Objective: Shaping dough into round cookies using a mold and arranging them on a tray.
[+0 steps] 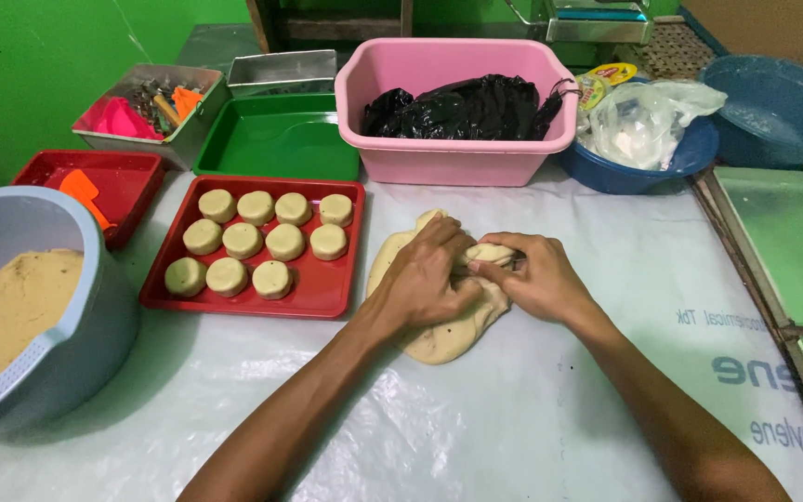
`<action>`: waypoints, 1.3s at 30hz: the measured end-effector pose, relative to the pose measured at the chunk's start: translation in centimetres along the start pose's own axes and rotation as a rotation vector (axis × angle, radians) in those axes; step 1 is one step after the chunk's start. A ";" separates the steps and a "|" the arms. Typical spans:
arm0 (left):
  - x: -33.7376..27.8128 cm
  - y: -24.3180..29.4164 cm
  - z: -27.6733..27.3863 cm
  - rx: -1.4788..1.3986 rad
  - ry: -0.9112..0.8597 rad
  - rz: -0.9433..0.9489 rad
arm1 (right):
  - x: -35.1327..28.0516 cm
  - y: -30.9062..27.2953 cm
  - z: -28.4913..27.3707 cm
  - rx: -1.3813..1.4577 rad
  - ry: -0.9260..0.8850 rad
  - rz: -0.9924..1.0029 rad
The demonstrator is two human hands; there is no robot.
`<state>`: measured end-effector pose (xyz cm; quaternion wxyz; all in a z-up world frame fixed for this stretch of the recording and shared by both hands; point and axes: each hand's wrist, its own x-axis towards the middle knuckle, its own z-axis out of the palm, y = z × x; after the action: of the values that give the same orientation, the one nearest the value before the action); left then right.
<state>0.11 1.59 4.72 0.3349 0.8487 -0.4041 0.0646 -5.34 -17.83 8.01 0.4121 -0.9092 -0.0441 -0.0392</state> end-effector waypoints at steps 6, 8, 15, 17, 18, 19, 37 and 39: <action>0.3 3.8 -2.4 0.148 -0.242 -0.097 | 0.6 1.9 0.7 -0.030 0.051 -0.090; 0.4 3.5 -1.1 0.202 -0.253 -0.117 | 0.4 1.6 0.6 -0.045 0.051 -0.110; 0.0 2.8 0.7 0.204 -0.137 -0.143 | -0.5 0.3 0.5 -0.210 0.073 -0.251; -0.1 2.4 1.0 0.215 -0.124 -0.131 | -0.7 -0.8 0.1 -0.203 0.072 -0.265; 0.0 2.2 1.3 0.222 -0.117 -0.116 | -0.9 -1.3 -0.3 -0.197 0.073 -0.270; -0.1 2.0 1.5 0.224 -0.117 -0.114 | -0.9 -1.1 -0.4 -0.196 0.075 -0.270; 0.3 2.7 0.5 0.116 -0.178 -0.143 | 0.8 1.0 -2.1 0.370 -0.063 0.206; 0.4 2.6 1.1 0.151 -0.167 -0.141 | 0.4 0.3 -2.2 0.346 -0.090 0.202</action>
<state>-1.67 -0.51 5.40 0.2390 0.9003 -0.3637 0.0004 -4.96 -19.67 9.30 0.5616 -0.8255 0.0229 0.0511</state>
